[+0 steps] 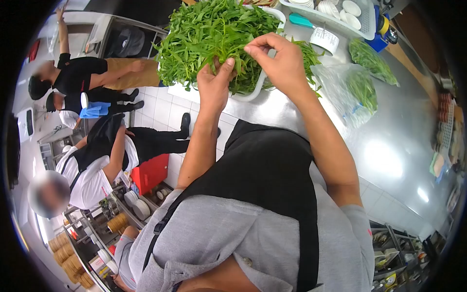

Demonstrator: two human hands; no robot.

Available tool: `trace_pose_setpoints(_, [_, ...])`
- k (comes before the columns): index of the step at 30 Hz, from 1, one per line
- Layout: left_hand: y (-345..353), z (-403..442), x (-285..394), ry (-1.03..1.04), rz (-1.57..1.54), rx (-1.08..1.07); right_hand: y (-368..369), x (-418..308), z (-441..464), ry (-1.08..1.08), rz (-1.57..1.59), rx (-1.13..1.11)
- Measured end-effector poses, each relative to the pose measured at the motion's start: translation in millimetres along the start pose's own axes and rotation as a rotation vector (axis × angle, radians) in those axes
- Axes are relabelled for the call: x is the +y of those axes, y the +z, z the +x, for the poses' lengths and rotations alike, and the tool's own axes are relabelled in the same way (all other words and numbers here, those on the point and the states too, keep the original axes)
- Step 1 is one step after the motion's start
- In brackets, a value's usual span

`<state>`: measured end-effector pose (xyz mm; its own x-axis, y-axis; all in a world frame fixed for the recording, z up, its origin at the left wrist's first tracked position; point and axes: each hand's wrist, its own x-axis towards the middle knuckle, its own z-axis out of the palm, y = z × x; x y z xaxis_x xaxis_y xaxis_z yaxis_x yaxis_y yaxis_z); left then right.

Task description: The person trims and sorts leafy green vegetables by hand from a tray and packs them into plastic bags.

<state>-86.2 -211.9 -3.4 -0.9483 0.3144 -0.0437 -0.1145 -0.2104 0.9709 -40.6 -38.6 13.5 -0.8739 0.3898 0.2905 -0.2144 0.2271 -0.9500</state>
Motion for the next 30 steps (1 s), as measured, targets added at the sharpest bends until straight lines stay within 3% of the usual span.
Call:
trace_pose_setpoints(4, [0,1,10,-0.144,-0.351,-0.008,-8,11,-1,0.131,0.183,-0.007])
trace_pose_setpoints(11, [-7,9,0,-0.109,-0.325,-0.02,-17,12,4,0.237,0.662,-0.092])
trace_pose_setpoints(13, [-6,9,0,-0.086,-0.282,-0.003,-18,12,5,0.243,0.639,-0.084])
trace_pose_setpoints(18, [-14,5,17,0.342,0.748,0.055,-21,22,14,0.19,0.269,-0.113])
trace_pose_setpoints(19, [-13,1,28,0.445,0.991,0.069,-22,17,16,0.191,0.312,-0.121])
trace_pose_setpoints(23, [-7,-9,49,0.477,0.731,0.19,-24,1,28,0.213,0.468,-0.145])
trace_pose_setpoints(24, [-4,-13,55,0.431,0.694,0.217,-23,-2,31,0.224,0.506,-0.149])
trace_pose_setpoints(27, [-5,-19,51,0.099,0.618,0.027,-20,-14,40,0.253,0.587,-0.179])
trace_pose_setpoints(29, [5,-13,40,0.291,0.775,0.001,-16,-21,44,0.271,0.608,-0.211])
trace_pose_setpoints(30, [9,-9,35,0.277,0.68,0.03,-13,-23,46,0.286,0.618,-0.221])
